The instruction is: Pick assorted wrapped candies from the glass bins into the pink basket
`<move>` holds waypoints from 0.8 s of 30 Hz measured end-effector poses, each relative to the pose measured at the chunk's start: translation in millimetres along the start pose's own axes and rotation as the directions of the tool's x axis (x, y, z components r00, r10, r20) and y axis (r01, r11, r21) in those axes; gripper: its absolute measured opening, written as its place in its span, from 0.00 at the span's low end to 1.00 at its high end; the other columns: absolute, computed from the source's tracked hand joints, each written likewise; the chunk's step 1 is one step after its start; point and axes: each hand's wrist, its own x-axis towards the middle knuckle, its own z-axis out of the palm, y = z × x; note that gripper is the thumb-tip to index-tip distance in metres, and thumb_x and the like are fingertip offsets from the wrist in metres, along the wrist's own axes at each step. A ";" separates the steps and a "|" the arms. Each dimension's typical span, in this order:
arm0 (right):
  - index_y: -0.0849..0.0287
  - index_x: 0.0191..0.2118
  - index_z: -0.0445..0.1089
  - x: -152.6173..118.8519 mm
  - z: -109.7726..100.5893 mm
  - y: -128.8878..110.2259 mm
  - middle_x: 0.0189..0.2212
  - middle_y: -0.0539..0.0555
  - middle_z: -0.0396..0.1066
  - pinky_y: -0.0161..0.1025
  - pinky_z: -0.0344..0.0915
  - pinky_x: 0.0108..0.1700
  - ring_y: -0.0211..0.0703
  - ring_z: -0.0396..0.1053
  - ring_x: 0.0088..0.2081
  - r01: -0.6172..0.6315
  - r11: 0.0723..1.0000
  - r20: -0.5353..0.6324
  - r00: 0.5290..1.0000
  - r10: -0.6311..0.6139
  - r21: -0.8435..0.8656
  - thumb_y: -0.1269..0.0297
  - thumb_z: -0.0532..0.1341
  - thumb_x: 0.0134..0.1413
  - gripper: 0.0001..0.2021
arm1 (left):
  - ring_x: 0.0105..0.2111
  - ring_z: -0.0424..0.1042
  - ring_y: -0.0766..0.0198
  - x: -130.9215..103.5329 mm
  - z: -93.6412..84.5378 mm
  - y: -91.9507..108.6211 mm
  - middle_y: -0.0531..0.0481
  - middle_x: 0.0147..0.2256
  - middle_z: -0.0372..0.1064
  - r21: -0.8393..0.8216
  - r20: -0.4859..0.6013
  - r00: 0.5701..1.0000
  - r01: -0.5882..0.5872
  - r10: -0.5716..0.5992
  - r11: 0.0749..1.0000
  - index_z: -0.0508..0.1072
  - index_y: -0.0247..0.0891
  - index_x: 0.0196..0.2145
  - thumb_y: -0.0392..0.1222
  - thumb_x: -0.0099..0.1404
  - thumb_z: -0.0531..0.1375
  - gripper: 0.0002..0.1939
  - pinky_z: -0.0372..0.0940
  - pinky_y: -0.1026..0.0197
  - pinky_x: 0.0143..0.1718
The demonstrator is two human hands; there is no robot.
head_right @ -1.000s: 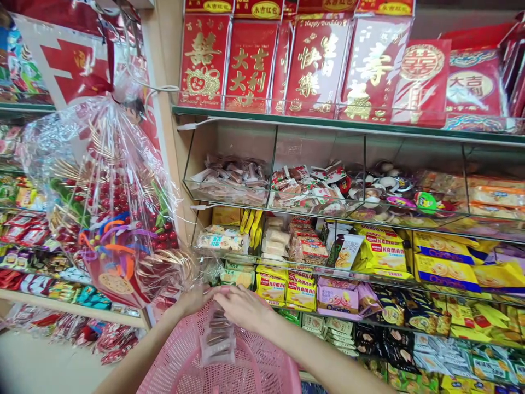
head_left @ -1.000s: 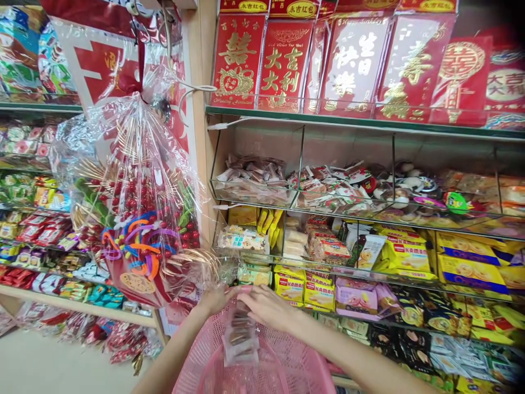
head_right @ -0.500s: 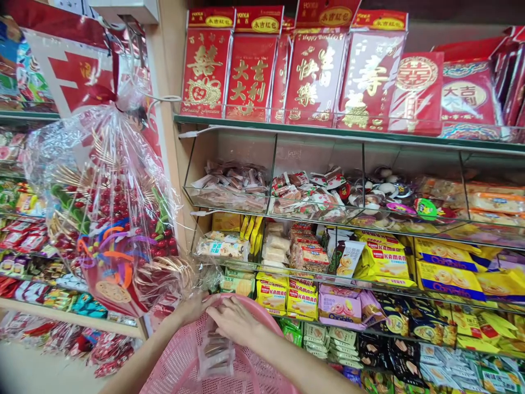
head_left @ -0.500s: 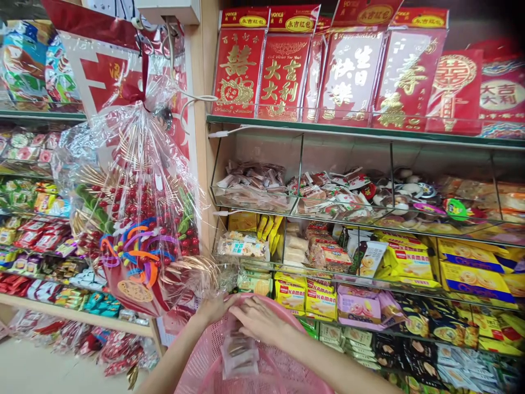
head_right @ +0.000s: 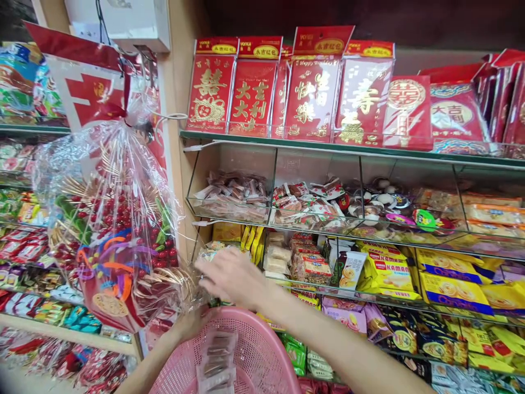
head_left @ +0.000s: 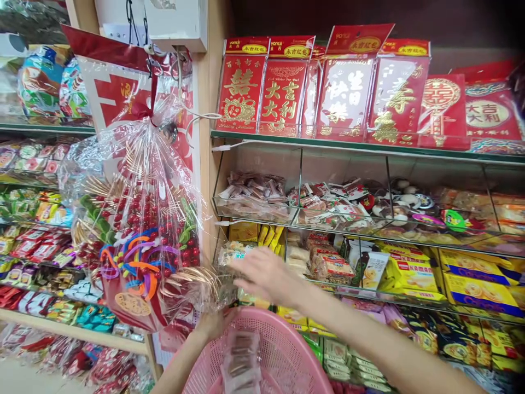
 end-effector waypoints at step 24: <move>0.61 0.49 0.62 101.3 -43.6 139.2 0.42 0.59 0.69 0.42 0.59 0.44 0.51 0.60 0.48 -0.496 0.797 -0.003 0.850 0.527 -0.344 0.73 0.53 0.51 0.17 | 0.47 0.67 0.51 -5.9 -6.6 1.9 0.43 0.44 0.71 -0.008 0.059 0.996 0.063 -0.062 0.998 0.71 0.40 0.44 0.63 0.61 0.41 0.31 0.59 0.55 0.47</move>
